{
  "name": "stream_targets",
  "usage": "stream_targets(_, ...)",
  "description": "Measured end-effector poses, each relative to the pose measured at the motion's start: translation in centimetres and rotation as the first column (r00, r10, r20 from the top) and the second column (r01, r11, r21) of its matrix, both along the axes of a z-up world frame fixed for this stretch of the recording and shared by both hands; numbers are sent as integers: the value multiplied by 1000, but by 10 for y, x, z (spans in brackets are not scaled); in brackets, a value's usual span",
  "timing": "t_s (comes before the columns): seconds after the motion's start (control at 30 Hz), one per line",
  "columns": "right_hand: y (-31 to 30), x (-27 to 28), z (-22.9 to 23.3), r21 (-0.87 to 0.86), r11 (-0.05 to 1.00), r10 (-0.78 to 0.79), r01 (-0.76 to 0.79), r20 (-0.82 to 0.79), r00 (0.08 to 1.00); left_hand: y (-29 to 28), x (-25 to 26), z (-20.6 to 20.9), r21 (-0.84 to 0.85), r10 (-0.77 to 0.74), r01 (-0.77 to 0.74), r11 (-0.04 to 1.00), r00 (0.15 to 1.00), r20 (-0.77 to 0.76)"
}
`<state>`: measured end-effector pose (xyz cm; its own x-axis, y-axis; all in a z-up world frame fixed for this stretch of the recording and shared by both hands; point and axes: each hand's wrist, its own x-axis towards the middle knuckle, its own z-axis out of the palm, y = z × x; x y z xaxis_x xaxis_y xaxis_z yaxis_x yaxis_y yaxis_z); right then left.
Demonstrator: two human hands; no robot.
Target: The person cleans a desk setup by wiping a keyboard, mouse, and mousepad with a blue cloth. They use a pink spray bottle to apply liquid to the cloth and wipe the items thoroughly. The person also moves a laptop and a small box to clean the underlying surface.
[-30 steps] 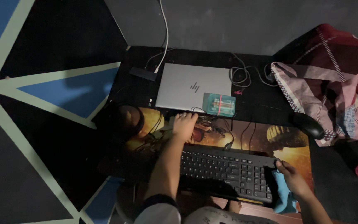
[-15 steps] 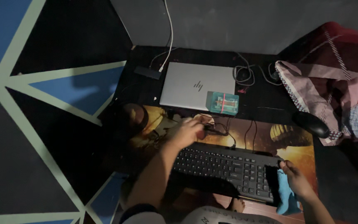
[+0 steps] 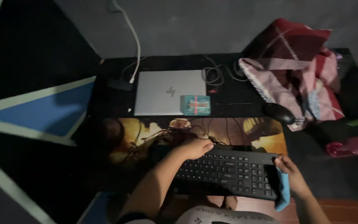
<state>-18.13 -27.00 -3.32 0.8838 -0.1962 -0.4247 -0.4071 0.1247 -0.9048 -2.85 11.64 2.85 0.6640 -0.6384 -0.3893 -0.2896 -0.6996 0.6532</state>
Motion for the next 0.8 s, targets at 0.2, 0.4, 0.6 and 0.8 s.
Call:
stream_targets(0.2,-46,-4,18,-102,995,2,8,101,995,-59,3,-11,-164,-141,118,979,980,-137)
stream_targets(0.4,-104,3,18,-196,980,-5,39,171,985,-119,7,3,-62,-318,313,948,942,-108)
stream_targets(0.6,-158,-11,24,-273,877,-296,396,342,892,-148,14,5,-222,-239,214,951,966,-95)
stream_targets(0.8,-181,-37,54,-298,609,-495,735,581,646,-189,23,-3,-482,107,-108,869,994,-28)
